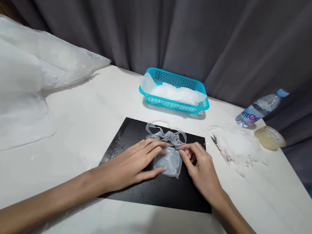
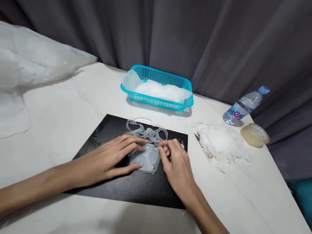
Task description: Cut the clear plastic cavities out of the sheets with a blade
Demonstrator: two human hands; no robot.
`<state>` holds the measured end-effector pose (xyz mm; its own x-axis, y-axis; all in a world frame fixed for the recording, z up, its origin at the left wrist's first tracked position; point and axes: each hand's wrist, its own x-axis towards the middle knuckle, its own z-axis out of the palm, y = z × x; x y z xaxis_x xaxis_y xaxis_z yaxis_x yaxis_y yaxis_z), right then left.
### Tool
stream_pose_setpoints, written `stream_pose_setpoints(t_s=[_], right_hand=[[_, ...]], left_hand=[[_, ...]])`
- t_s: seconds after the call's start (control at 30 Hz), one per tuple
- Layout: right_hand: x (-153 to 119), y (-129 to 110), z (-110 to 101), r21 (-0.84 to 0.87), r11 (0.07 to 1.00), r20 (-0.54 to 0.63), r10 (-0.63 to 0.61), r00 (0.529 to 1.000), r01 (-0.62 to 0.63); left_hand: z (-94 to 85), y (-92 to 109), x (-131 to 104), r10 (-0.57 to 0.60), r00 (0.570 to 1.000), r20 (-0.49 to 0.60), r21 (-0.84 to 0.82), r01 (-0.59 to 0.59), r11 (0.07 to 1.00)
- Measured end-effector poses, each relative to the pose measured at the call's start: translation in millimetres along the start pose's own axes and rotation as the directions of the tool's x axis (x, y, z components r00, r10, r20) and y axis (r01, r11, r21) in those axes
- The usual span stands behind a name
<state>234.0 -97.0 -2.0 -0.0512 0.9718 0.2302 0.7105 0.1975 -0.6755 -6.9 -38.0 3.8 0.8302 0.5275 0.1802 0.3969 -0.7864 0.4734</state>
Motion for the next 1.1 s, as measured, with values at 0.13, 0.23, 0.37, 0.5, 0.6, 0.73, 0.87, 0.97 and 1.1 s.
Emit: stream_pose_setpoints(t_s=[0.13, 0.23, 0.37, 0.5, 0.6, 0.73, 0.87, 0.97, 1.1], right_hand=[[1, 2, -6, -0.014, 1.000, 0.013, -0.002, 1.000, 0.002], [2, 3, -12, 0.051, 0.999, 0.040, -0.007, 0.999, 0.005], [0, 1, -12, 0.207, 0.978, 0.103, 0.009, 0.995, -0.030], [-8, -8, -4, 0.290, 0.957, 0.235, -0.061, 0.970, -0.010], [-13, -12, 0, 0.296, 0.955, 0.298, -0.097, 0.950, 0.005], [-14, -10, -8, 0.157, 0.984, 0.376, -0.138, 0.916, 0.084], [-14, -10, -18, -0.167, 0.932, 0.334, -0.252, 0.908, 0.321], [-18, -15, -21, -0.274, 0.879, 0.298, -0.308, 0.903, 0.390], [-23, -21, -18, -0.058, 0.925, 0.282, -0.345, 0.895, 0.375]], left_hand=[[-3.4, 0, 0, 0.023, 1.000, -0.013, 0.038, -0.023, 0.999], [-11.0, 1, 0, -0.017, 1.000, 0.003, 0.023, 0.017, 1.000], [-20.1, 4, 0, -0.129, 0.992, 0.007, -0.102, 0.129, 0.986], [-24.7, 3, -1, -0.198, 0.979, 0.044, -0.225, 0.203, 0.953], [-27.5, 0, 0, -0.168, 0.980, 0.107, -0.254, 0.190, 0.948], [-25.9, -7, 1, -0.115, 0.992, 0.055, -0.143, 0.122, 0.982], [-14.7, -16, 1, -0.027, 1.000, 0.000, 0.104, 0.027, 0.994], [-6.8, -22, 2, -0.007, 0.998, -0.061, 0.295, 0.025, 0.955], [-7.2, -23, 7, -0.035, 0.985, -0.170, 0.368, 0.096, 0.925]])
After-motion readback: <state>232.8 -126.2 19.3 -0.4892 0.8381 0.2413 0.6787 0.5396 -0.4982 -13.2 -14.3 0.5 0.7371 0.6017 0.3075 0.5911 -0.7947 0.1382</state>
